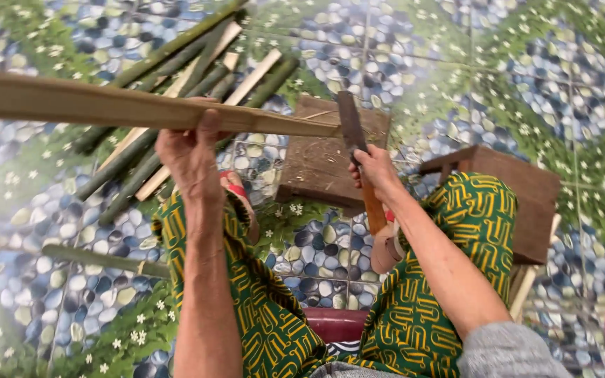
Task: The person sits cross-legged and uses a knife to shave the outer green layer off bamboo poles. They rotate the poles and scrape the surface repeatedly to remove the skin, leaving the pale inner wood exposed.
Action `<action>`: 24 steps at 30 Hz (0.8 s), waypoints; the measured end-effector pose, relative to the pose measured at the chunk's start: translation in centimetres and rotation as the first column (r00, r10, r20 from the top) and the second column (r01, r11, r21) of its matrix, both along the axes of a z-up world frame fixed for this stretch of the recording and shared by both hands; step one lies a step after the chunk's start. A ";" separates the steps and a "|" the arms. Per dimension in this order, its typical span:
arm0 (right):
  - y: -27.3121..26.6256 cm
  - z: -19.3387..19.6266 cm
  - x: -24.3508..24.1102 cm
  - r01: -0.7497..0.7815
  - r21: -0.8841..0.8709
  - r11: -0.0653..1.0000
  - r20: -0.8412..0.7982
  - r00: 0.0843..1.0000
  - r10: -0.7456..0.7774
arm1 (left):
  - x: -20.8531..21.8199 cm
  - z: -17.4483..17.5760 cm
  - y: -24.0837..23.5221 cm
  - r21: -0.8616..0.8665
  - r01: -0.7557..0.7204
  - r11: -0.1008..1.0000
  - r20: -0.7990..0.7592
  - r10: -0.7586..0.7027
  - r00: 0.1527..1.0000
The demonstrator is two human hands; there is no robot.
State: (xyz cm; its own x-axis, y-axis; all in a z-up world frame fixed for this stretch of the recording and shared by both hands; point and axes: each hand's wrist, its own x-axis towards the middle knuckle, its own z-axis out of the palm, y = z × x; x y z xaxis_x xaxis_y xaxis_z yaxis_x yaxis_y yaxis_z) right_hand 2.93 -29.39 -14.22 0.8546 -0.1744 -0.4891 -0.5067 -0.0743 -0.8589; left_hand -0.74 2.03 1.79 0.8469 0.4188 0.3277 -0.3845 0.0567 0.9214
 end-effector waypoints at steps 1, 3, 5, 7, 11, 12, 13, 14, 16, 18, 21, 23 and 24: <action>-0.5 -1.1 0.3 0.022 -0.002 1.000 0.000 1.000 -0.022 | -0.2 0.4 -0.1 -0.002 0.022 1.000 0.000 -0.022 1.000; -1.4 -3.2 1.2 0.070 -0.005 0.998 -0.079 0.994 -0.070 | -0.4 1.2 -0.1 0.042 0.034 0.999 -0.034 -0.033 0.999; -3.1 -5.4 1.9 0.110 -0.019 0.994 -0.088 0.990 -0.111 | -0.3 0.7 0.1 0.056 0.064 0.996 -0.033 -0.062 0.998; -4.1 -6.2 2.0 0.143 -0.031 0.989 -0.100 0.984 -0.145 | -0.2 0.3 0.2 0.073 0.087 0.994 -0.035 -0.085 0.996; -4.0 -6.3 1.7 0.149 -0.045 0.988 -0.165 0.974 -0.155 | -0.1 0.3 0.3 0.051 0.074 0.996 -0.029 -0.073 0.997; -3.9 -6.6 1.6 0.141 -0.052 0.989 -0.160 0.976 -0.148 | -0.1 0.4 0.2 0.034 0.068 0.997 -0.028 -0.067 0.997; -3.3 -4.6 1.2 0.146 -0.049 0.988 -0.164 0.975 -0.152 | -0.3 0.5 0.2 0.037 0.073 0.997 -0.033 -0.072 0.997; -2.7 -2.7 0.9 0.130 -0.051 0.990 -0.188 0.973 -0.138 | -0.4 0.6 0.1 0.038 0.068 0.997 -0.046 -0.066 0.997; -2.3 -1.0 0.7 0.119 -0.054 0.991 -0.211 0.969 -0.128 | -0.4 0.8 -0.1 0.038 0.068 0.997 -0.059 -0.065 0.996; -2.5 -1.7 0.7 0.087 -0.068 0.994 -0.180 0.979 -0.098 | -0.5 1.1 -0.1 0.059 0.074 0.996 -0.054 -0.071 0.996; -2.6 -1.8 0.8 0.005 -0.214 0.977 -0.155 0.987 -0.040 | -0.6 1.4 -0.2 0.069 0.079 0.994 -0.065 -0.075 0.995; -2.8 -2.5 0.9 -0.055 -0.348 0.936 -0.120 0.993 0.014 | -0.5 1.3 -0.2 0.076 0.078 0.994 -0.062 -0.073 0.995; -2.8 -2.8 0.9 -0.110 -0.476 0.872 -0.093 0.993 0.074 | -0.5 1.3 -0.1 0.082 0.074 0.994 -0.060 -0.069 0.996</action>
